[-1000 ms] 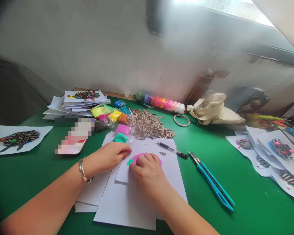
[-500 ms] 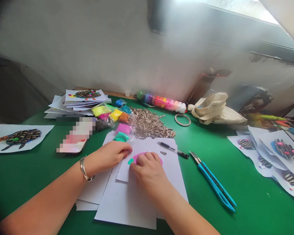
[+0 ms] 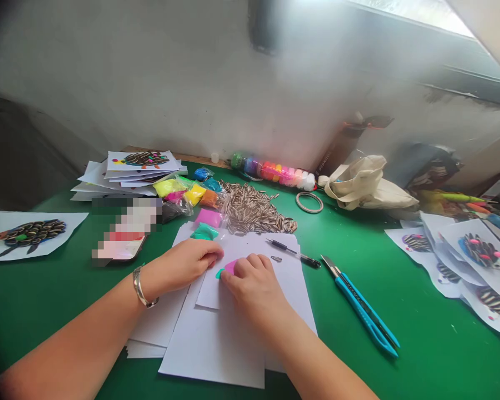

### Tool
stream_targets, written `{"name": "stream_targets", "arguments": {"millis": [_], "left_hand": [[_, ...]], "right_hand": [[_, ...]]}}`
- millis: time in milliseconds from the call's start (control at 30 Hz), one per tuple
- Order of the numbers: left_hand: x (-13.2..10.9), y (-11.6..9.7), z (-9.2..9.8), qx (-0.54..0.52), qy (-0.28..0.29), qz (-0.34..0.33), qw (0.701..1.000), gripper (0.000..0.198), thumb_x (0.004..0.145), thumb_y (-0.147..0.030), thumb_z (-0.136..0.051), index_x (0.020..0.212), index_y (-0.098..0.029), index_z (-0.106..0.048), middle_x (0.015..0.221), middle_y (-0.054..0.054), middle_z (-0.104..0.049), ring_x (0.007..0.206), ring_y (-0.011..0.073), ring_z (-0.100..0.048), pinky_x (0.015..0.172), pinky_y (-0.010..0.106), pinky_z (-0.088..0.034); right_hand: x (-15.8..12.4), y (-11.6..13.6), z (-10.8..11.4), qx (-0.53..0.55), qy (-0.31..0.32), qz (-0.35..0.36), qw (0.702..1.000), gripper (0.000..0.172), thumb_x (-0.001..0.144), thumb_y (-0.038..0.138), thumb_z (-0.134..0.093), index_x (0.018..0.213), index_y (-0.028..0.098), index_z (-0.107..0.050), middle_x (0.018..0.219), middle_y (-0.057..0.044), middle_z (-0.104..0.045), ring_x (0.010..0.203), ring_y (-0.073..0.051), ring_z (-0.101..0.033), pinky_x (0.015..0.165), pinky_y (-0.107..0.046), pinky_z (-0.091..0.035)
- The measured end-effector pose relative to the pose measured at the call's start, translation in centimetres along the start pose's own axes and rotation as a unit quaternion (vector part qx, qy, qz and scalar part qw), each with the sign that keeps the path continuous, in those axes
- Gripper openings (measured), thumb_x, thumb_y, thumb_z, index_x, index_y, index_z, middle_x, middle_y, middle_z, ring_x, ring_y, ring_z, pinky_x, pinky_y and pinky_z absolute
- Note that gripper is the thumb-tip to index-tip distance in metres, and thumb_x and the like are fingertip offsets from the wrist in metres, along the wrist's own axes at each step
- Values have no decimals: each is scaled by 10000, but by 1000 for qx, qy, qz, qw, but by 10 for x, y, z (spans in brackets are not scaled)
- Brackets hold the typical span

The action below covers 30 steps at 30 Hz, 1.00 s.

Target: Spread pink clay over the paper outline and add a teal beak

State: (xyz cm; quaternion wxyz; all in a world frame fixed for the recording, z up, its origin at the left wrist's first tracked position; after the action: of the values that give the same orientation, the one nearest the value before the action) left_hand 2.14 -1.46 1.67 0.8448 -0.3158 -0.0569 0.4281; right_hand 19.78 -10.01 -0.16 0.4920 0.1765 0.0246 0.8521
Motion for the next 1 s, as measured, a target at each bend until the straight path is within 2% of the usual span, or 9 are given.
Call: {"name": "stream_targets", "arguments": {"millis": [500,767,1000], "left_hand": [[-1,-3,1,-2,-2,6,1000,247,856,-164,-430,818,-220,-667,758,5,-669,682,164,-563,589,256,-354],[-1,-1,0,-6,-1,5,1000,243,860,-167,-434,828,-223,-668,761,4,-673,693,163,-569,593,252,-359],[0,0,0,-4,-3,2,1000,248,857,-156,-425,808,-225,-659,755,-2,-668,687,161,-564,593,249,-355]], "right_hand": [[5,-4,-8,-51,-24,5,998,328,815,55,-575,1038,259,-701,784,-42,-599,747,-183,-431,734,-340,-299],[2,-11,-9,22,-62,-20,998,353,789,10,-580,1023,245,-701,835,-35,-604,763,-163,-467,715,-297,-318],[3,-5,-12,-22,-60,14,998,323,799,24,-565,1002,233,-704,789,-39,-608,736,-169,-443,720,-316,-313]]}}
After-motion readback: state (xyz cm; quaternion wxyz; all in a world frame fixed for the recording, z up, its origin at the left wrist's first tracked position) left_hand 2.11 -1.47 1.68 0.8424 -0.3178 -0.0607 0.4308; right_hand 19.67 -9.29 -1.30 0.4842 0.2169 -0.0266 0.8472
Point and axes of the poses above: each hand's wrist, its own x-axis towards the middle knuckle, its own z-axis out of the back of the hand, y = z × x, the point moved 1 cm from there along x, towards the middle knuckle
